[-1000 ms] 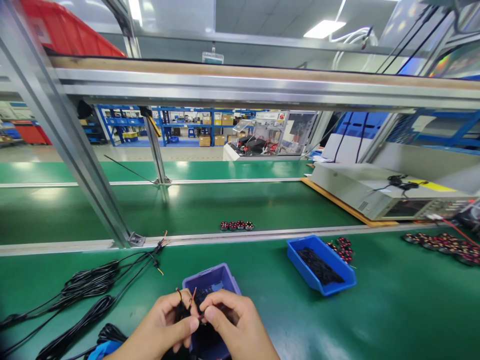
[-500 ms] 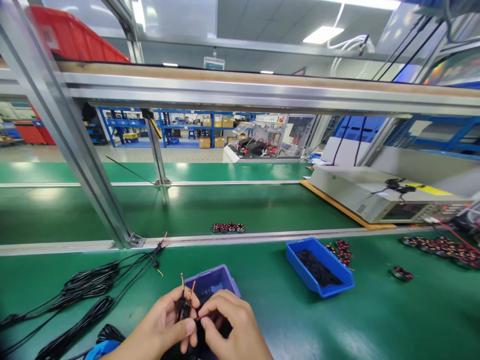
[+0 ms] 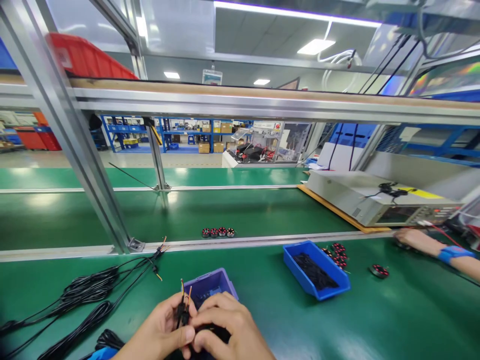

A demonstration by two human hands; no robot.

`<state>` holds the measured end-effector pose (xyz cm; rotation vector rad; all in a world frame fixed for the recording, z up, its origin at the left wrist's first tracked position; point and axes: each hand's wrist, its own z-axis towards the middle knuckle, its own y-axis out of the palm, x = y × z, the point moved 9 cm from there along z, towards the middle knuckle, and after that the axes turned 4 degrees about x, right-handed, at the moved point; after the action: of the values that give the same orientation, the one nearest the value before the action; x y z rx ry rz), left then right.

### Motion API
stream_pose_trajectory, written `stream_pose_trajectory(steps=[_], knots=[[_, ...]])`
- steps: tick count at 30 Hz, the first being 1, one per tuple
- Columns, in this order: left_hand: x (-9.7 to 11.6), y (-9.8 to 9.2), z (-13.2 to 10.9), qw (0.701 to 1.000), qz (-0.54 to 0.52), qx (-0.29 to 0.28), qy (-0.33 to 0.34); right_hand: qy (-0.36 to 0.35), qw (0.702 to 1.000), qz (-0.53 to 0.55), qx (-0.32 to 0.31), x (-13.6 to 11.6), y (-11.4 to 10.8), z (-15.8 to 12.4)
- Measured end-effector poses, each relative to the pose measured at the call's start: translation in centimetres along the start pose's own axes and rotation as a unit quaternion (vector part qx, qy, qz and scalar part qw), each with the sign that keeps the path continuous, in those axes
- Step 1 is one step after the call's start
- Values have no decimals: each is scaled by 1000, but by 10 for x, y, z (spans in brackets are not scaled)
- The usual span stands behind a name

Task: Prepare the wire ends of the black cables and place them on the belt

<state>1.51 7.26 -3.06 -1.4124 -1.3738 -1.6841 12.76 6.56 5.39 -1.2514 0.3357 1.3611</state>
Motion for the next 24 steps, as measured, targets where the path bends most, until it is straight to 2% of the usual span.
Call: stream_pose_trajectory(steps=[2, 4, 7, 9, 12, 15, 19, 24], knots=[[8, -2, -1, 999, 34, 3, 22, 1, 999, -32, 33, 1, -14, 2], [16, 0, -3, 997, 71, -6, 40, 3, 990, -134, 52, 8, -21, 3], [25, 4, -4, 993, 103, -17, 63, -43, 936, -349, 10, 22, 1, 5], [22, 2, -2, 994, 94, -3, 46, -78, 905, -419, -9, 33, 22, 5], [7, 0, 3, 999, 44, 11, -30, -99, 895, -435, -9, 43, 41, 6], [0, -2, 7, 998, -9, 30, -55, -104, 896, -432, -6, 41, 42, 4], [3, -5, 11, 996, -42, 65, -44, -91, 906, -414, 4, 27, 25, 3], [15, 4, 10, 997, 16, 45, -55, -26, 947, -319, 44, 12, -4, 6]])
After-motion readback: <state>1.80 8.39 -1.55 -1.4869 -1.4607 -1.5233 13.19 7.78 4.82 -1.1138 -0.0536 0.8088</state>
